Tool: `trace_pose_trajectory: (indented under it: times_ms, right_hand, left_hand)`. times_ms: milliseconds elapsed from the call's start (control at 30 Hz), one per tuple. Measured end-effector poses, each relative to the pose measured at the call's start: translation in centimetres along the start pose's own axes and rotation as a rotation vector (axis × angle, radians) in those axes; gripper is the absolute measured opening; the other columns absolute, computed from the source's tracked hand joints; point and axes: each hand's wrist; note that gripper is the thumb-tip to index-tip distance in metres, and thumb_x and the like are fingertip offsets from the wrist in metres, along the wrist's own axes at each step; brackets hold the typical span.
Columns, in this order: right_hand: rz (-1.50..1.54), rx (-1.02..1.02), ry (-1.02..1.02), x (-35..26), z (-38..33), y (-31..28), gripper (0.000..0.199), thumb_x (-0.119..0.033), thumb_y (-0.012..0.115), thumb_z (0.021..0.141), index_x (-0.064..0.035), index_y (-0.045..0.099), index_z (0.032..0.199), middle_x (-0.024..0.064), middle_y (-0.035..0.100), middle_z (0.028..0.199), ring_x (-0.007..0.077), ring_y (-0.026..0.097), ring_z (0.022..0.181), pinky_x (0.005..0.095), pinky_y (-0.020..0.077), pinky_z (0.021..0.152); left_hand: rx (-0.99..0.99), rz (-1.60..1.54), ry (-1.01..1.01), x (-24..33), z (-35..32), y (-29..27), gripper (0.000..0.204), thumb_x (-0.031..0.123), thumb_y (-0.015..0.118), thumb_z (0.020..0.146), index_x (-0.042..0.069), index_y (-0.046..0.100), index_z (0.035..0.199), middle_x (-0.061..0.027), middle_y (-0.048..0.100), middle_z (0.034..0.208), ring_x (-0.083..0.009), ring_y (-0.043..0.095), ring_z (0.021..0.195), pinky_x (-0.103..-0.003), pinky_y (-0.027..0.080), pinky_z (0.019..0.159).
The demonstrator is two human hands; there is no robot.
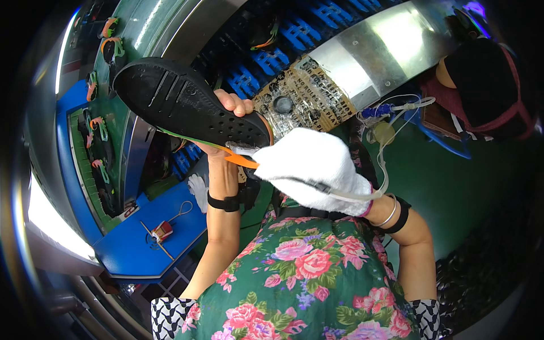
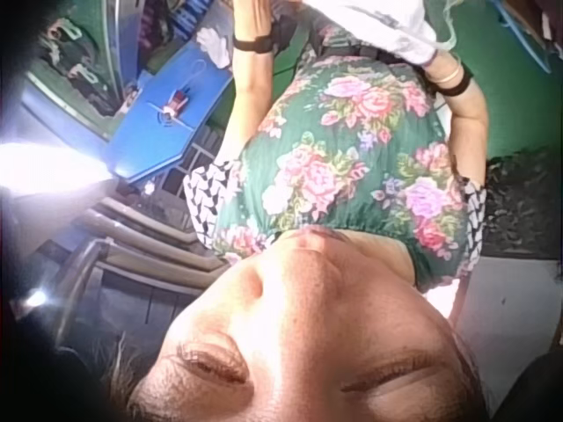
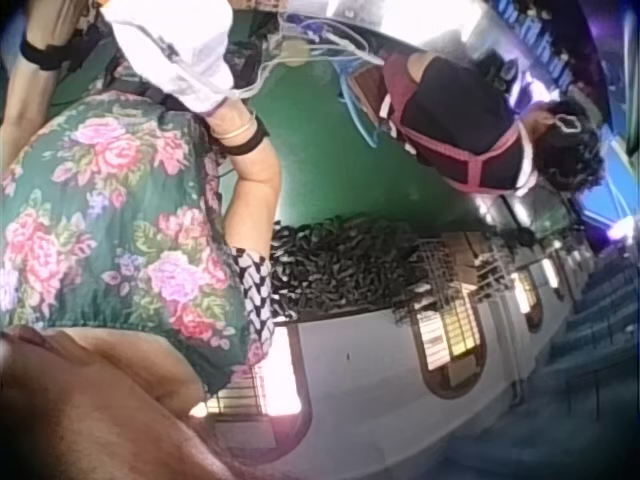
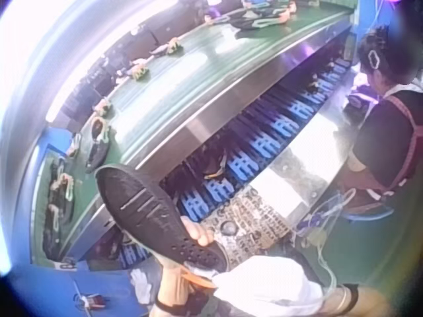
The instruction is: Apply glue to the sole of a shoe using a small brush.
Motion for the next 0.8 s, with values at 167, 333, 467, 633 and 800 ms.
trace_pose_trajectory:
  times_ms: [167, 333, 467, 633, 800]
  right_hand:
    - [0.105, 0.007, 0.056, 0.5, 0.1, -0.2, 0.023, -0.001, 0.081, 0.077, -0.0059, 0.078, 0.100, 0.0102, 0.077, 0.097, 0.0249, 0.072, 0.081, 0.0350, 0.0572, 0.071]
    - [-0.015, 0.015, -0.016, 0.2, 0.2, 0.0, 0.023, -0.001, 0.080, 0.077, -0.0049, 0.078, 0.100, 0.0099, 0.076, 0.096, 0.0246, 0.072, 0.081, 0.0345, 0.0571, 0.071]
    - [0.053, 0.002, 0.053, 0.6, 0.3, -0.5, 0.023, -0.001, 0.080, 0.076, -0.0065, 0.078, 0.099, 0.0100, 0.076, 0.096, 0.0252, 0.071, 0.081, 0.0348, 0.0571, 0.072]
    - [0.025, -0.044, -0.045, 0.4, 0.6, -0.4, 0.025, -0.001, 0.079, 0.076, -0.0060, 0.078, 0.100, 0.0097, 0.076, 0.096, 0.0253, 0.071, 0.081, 0.0354, 0.0574, 0.072]
    - [0.031, -0.017, 0.043, 0.3, 0.8, -0.8, 0.025, -0.001, 0.079, 0.075, -0.0065, 0.078, 0.099, 0.0092, 0.076, 0.096, 0.0255, 0.071, 0.082, 0.0349, 0.0574, 0.072]
  left_hand:
    - [-0.066, 0.057, 0.024, 0.4, 0.4, -0.1, 0.072, 0.067, 0.060, 0.091, -0.003, 0.063, 0.105, -0.0103, 0.063, 0.100, -0.0235, 0.063, 0.092, -0.042, 0.044, 0.085]
    - [-0.050, 0.099, 0.009, 1.0, 0.8, -0.4, 0.067, 0.063, 0.063, 0.091, -0.003, 0.064, 0.103, -0.0109, 0.063, 0.099, -0.0243, 0.063, 0.091, -0.042, 0.045, 0.084]
    - [-0.035, 0.064, 0.051, 0.7, 1.0, -0.6, 0.090, 0.082, 0.047, 0.086, -0.006, 0.064, 0.100, -0.0176, 0.069, 0.096, -0.0298, 0.066, 0.086, -0.044, 0.047, 0.082]
    - [-0.075, 0.122, 0.039, 0.8, 1.2, -1.5, 0.087, 0.078, 0.054, 0.087, -0.007, 0.064, 0.103, -0.0185, 0.068, 0.101, -0.0316, 0.066, 0.087, -0.045, 0.047, 0.082]
    - [-0.084, 0.141, 0.038, 0.9, 1.4, -1.6, 0.088, 0.077, 0.060, 0.084, -0.008, 0.064, 0.107, -0.0188, 0.068, 0.102, -0.0316, 0.067, 0.089, -0.046, 0.049, 0.082]
Point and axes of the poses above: each hand's wrist, its own z-axis towards the middle knuckle, its own y-axis out of the palm, x = y × z
